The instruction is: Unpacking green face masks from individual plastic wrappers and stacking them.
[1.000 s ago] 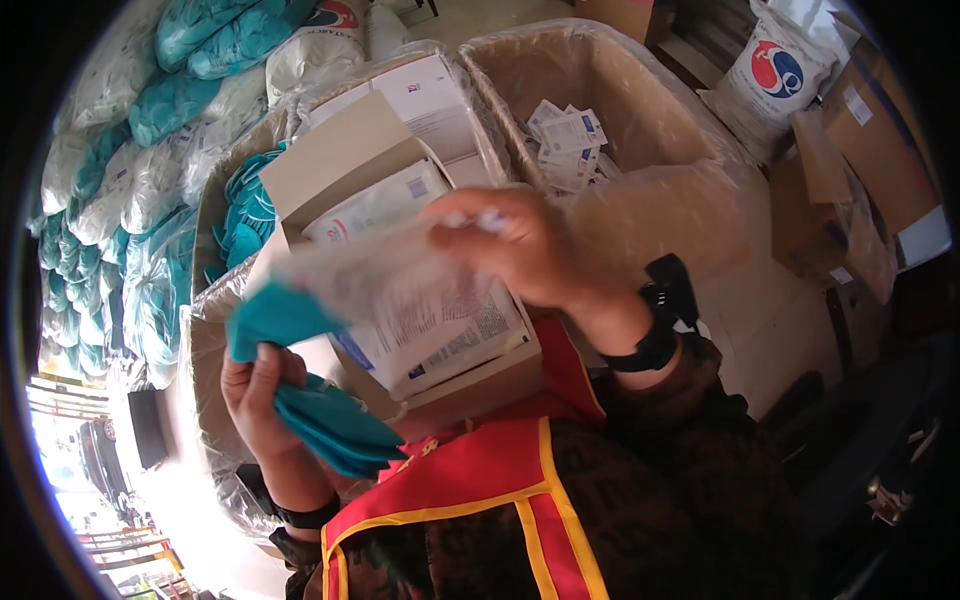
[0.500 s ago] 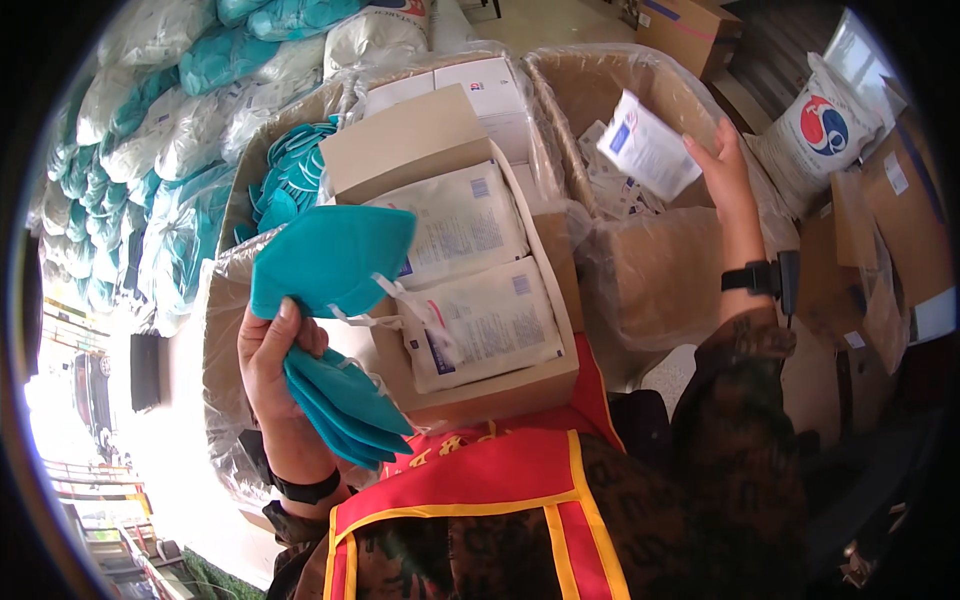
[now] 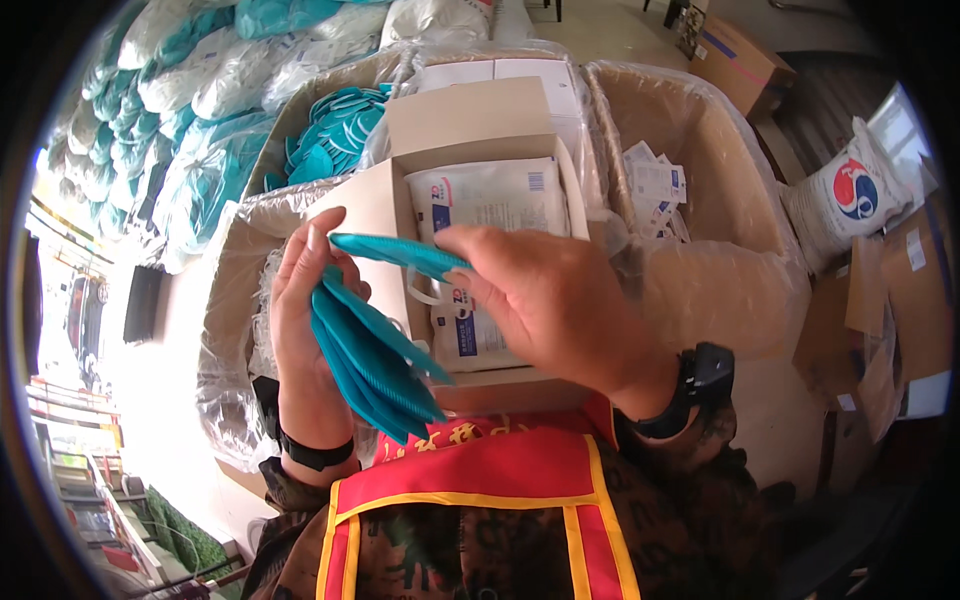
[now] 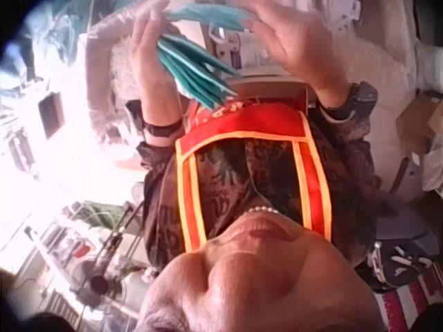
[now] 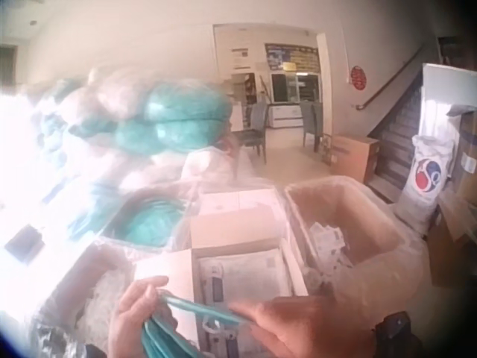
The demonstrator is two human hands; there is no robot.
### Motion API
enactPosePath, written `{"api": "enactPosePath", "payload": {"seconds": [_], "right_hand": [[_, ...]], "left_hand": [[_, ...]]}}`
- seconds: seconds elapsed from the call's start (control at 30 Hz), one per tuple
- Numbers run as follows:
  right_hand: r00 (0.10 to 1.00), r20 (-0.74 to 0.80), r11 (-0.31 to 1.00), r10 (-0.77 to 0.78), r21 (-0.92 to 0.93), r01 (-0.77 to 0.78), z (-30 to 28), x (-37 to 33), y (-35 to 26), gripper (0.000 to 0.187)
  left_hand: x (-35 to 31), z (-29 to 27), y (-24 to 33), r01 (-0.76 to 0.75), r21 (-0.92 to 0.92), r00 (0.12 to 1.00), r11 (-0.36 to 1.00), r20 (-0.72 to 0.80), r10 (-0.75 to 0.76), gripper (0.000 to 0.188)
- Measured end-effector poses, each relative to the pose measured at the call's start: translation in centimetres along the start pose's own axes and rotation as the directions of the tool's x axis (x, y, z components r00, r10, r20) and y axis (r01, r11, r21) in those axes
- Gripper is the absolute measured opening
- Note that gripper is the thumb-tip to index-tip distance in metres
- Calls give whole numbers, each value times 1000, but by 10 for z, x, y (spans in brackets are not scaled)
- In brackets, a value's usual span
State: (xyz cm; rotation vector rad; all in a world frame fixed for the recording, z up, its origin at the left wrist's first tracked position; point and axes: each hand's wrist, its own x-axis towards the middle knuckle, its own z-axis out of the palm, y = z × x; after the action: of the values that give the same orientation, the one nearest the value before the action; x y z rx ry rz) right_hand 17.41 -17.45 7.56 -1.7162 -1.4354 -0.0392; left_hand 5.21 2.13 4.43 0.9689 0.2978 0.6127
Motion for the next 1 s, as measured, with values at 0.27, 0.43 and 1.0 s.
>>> {"api": "enactPosePath", "payload": {"seconds": [0.27, 0.43, 1.0], "right_hand": [[998, 51, 987, -36, 158, 27, 38, -10, -17, 37], [986, 77, 965, -150, 230, 129, 26, -3, -32, 77], [817, 528, 646, 232, 544, -535, 19, -96, -14, 78]], "left_hand": [[1, -1, -4, 31, -56, 995, 998, -92, -36, 25], [8, -6, 0, -80, -47, 992, 996, -106, 75, 24], [-93, -7, -10, 290, 311, 903, 905, 225, -366, 65]]}}
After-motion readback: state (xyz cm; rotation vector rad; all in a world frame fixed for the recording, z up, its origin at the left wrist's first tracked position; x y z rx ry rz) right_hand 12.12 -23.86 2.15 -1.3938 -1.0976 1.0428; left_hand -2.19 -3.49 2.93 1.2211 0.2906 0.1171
